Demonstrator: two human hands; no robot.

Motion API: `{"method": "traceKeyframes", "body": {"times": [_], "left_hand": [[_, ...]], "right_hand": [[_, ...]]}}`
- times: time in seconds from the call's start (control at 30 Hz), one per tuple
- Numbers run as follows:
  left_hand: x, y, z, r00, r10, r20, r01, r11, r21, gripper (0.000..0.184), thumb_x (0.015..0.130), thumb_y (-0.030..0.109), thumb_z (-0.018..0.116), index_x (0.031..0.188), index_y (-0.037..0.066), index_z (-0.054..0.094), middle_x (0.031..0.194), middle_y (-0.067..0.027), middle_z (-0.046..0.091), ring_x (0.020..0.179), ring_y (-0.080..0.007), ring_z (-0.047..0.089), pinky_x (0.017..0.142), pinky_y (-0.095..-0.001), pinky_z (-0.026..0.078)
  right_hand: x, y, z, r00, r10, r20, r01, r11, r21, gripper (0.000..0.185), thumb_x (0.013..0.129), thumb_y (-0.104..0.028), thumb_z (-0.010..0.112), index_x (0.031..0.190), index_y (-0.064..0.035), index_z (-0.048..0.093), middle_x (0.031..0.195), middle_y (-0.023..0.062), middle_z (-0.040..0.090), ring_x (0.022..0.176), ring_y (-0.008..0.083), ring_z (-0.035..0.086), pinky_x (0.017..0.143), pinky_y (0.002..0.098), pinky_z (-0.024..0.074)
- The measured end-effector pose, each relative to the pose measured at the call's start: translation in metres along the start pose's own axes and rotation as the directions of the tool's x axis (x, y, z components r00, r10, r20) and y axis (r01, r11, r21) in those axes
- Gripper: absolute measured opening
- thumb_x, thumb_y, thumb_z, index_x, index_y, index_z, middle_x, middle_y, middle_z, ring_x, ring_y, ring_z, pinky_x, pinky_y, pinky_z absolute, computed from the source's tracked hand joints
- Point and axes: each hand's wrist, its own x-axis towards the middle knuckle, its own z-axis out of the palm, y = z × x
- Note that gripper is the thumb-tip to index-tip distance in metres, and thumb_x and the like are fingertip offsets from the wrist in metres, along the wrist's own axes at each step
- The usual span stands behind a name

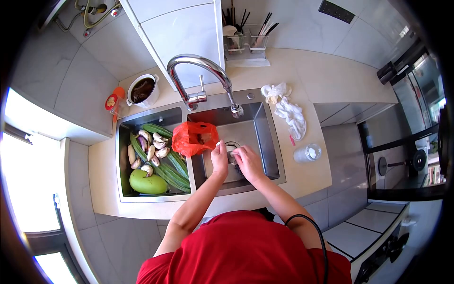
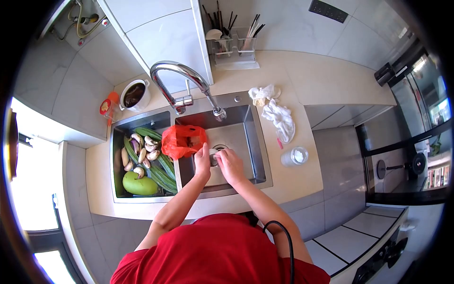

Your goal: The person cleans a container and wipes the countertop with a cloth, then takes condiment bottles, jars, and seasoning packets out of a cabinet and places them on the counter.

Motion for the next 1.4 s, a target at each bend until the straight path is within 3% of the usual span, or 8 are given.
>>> {"method": "traceKeyframes", "body": {"times": [0.13,0.3,0.47,0.7,0.8,0.9,1.07,1.4], "left_hand": [[-0.007,0.031,-0.002,0.995,-0.090,0.051,0.100,0.964,-0.246,0.041,0.096,0.038,0.048,0.069,0.007,0.053,0.063,0.0050,0.045,0.058,-0.0058,0.035,0.052,-0.0257,0.032],[0.011,0.022,-0.009,0.976,0.073,0.204,-0.046,0.990,-0.132,0.040,0.097,0.040,0.045,0.082,0.005,0.060,0.070,0.0028,0.057,0.059,-0.0054,0.048,0.057,-0.0232,0.040],[-0.003,0.030,-0.006,0.963,0.238,0.124,-0.268,0.866,0.421,0.050,0.097,0.037,0.044,0.070,-0.004,0.054,0.057,-0.0164,0.051,0.053,-0.0231,0.044,0.056,-0.0403,0.040],[0.006,0.023,-0.008,0.978,0.137,0.156,-0.163,0.972,0.171,0.047,0.097,0.035,0.046,0.070,-0.002,0.054,0.057,-0.0051,0.052,0.054,-0.0127,0.044,0.054,-0.0323,0.039],[0.007,0.040,-0.007,0.974,0.027,0.225,-0.011,0.997,-0.073,0.041,0.096,0.041,0.048,0.081,0.006,0.060,0.068,0.0019,0.055,0.061,-0.0069,0.049,0.058,-0.0242,0.040],[0.015,0.040,-0.010,0.972,-0.063,0.228,0.094,0.987,-0.132,0.042,0.095,0.044,0.047,0.078,0.007,0.058,0.071,0.0004,0.058,0.062,-0.0075,0.051,0.060,-0.0242,0.041],[0.008,0.040,-0.009,0.962,-0.078,0.262,0.115,0.985,-0.129,0.043,0.097,0.041,0.044,0.082,0.003,0.058,0.071,0.0016,0.054,0.063,-0.0080,0.045,0.061,-0.0262,0.040],[0.017,0.024,-0.018,0.968,-0.015,0.249,-0.015,0.993,0.118,0.046,0.096,0.038,0.048,0.072,-0.001,0.058,0.063,-0.0009,0.053,0.061,-0.0090,0.044,0.059,-0.0282,0.040]], "right_hand": [[-0.013,0.029,-0.001,0.995,0.069,0.072,-0.063,0.995,-0.082,0.009,0.077,-0.004,0.062,0.083,-0.0058,0.056,0.081,0.0110,0.057,0.079,0.0298,0.058,0.067,0.0400,0.0477],[-0.019,0.028,-0.024,0.949,0.314,0.019,-0.314,0.941,0.125,0.009,0.081,-0.008,0.064,0.085,-0.0030,0.058,0.082,0.0135,0.060,0.074,0.0306,0.061,0.066,0.0378,0.0492],[0.016,-0.018,-0.016,0.985,0.166,-0.054,-0.147,0.955,0.256,0.011,0.081,-0.005,0.064,0.088,-0.0032,0.057,0.081,0.0131,0.059,0.073,0.0310,0.061,0.064,0.0377,0.0487],[-0.006,0.047,0.033,0.967,0.252,-0.025,-0.249,0.964,0.087,0.012,0.082,-0.005,0.062,0.091,-0.0015,0.054,0.081,0.0155,0.059,0.074,0.0327,0.060,0.064,0.0392,0.0475],[-0.032,0.058,0.033,0.959,0.283,-0.035,-0.271,0.943,0.194,0.015,0.083,-0.007,0.060,0.097,-0.0015,0.055,0.078,0.0123,0.059,0.069,0.0246,0.060,0.061,0.0345,0.0473],[-0.015,0.037,0.008,0.806,0.576,0.136,-0.560,0.669,0.488,0.017,0.079,-0.014,0.061,0.095,-0.0063,0.059,0.066,0.0047,0.053,0.062,0.0155,0.053,0.059,0.0311,0.0441],[0.008,0.012,-0.004,0.912,0.398,0.096,-0.409,0.889,0.203,0.027,0.078,-0.032,0.068,0.082,-0.0064,0.061,0.071,0.0075,0.059,0.062,0.0211,0.058,0.056,0.0334,0.0455],[0.015,-0.003,-0.012,0.941,0.256,0.221,-0.224,0.962,-0.158,0.027,0.074,-0.034,0.072,0.074,-0.0086,0.064,0.065,0.0059,0.061,0.057,0.0254,0.059,0.051,0.0355,0.0455]]}}
